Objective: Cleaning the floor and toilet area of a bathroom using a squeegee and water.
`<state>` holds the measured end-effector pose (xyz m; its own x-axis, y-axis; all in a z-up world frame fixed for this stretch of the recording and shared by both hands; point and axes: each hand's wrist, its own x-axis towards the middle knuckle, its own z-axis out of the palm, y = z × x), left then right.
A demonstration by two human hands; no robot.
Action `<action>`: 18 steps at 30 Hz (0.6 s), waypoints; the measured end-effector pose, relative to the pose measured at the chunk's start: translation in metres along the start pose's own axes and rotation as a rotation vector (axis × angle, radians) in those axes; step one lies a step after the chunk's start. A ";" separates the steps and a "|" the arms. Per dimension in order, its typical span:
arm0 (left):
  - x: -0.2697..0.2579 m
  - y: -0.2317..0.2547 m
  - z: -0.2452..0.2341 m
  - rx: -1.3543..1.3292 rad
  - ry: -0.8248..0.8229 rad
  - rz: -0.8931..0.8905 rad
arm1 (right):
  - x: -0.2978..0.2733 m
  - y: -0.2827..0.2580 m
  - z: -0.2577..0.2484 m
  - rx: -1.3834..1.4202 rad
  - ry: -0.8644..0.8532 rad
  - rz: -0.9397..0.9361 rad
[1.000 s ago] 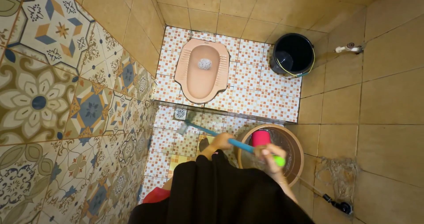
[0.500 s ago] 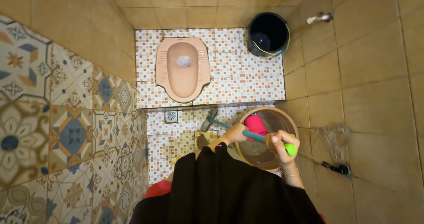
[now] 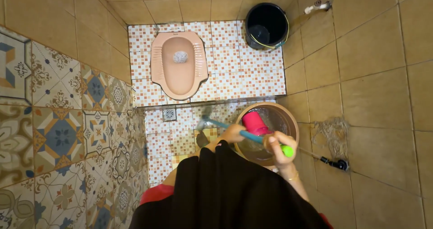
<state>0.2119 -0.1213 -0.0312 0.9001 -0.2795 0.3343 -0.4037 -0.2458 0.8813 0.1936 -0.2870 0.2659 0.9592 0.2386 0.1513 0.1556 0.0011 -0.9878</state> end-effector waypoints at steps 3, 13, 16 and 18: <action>0.033 0.030 0.011 0.025 -0.342 -0.363 | 0.005 -0.014 -0.014 0.081 -0.007 -0.106; -0.071 -0.034 -0.072 0.368 -0.141 -0.610 | -0.009 0.109 0.049 0.557 -0.207 0.110; -0.072 -0.038 -0.086 0.440 -0.286 -0.696 | -0.003 0.100 0.056 0.551 -0.225 0.120; -0.056 -0.032 -0.076 0.462 -0.356 -0.660 | 0.004 0.091 0.039 0.499 -0.221 0.078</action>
<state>0.1869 -0.0277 -0.0527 0.8997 -0.2012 -0.3874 0.0857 -0.7887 0.6087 0.2022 -0.2484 0.1755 0.8830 0.4542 0.1187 -0.0964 0.4229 -0.9010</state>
